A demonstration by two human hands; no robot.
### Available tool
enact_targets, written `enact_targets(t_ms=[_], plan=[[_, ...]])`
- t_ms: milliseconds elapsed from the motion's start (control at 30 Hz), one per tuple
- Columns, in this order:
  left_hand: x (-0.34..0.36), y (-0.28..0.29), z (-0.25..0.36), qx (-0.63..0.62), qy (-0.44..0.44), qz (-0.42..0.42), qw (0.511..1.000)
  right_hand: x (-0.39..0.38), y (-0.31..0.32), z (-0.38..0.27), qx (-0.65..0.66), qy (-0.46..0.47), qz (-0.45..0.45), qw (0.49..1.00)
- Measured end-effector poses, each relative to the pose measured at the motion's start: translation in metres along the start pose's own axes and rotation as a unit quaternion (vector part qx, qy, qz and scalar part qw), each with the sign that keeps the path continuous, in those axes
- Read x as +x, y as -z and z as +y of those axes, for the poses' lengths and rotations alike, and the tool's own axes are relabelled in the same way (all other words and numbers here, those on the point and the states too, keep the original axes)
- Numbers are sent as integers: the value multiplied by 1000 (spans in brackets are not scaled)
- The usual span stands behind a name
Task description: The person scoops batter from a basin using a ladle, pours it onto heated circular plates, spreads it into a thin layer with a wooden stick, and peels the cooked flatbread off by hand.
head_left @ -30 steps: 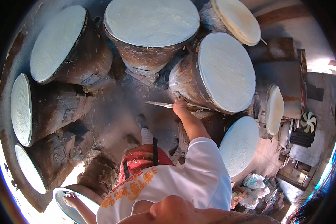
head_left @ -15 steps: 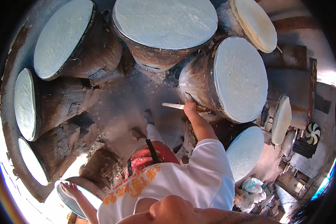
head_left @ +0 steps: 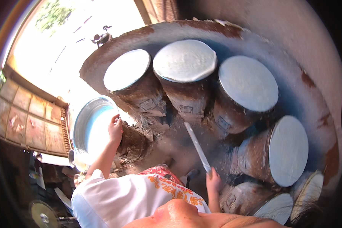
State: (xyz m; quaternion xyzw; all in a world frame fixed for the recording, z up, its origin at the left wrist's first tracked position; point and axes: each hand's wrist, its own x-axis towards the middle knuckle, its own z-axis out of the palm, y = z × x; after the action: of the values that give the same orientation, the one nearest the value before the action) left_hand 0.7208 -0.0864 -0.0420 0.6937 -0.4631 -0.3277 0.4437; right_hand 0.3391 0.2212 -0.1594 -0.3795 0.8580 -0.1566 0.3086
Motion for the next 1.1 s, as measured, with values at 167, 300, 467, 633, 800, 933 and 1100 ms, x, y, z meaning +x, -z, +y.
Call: enact_targets(t_ms=[167,300,467,633,800,933,1100], plan=[[77,16,-22,140,-122,28,982,89,5,-178,117,285,110,945],[154,31,-45,125,-130,34,983,161,12,-309,64,306,178,933],[221,23,-63,82,-91,62,991,264,9,-466,73,334,77,937],[260,2,-77,2,-48,90,995,408,-70,-604,15,442,139,886],[267,-5,-61,-63,7,112,992,508,-105,-660,-30,398,49,915],[265,13,-58,-49,57,165,983,485,-114,-682,-41,365,56,928],[314,-7,-45,-64,27,149,986,480,-85,-689,1,404,133,905]])
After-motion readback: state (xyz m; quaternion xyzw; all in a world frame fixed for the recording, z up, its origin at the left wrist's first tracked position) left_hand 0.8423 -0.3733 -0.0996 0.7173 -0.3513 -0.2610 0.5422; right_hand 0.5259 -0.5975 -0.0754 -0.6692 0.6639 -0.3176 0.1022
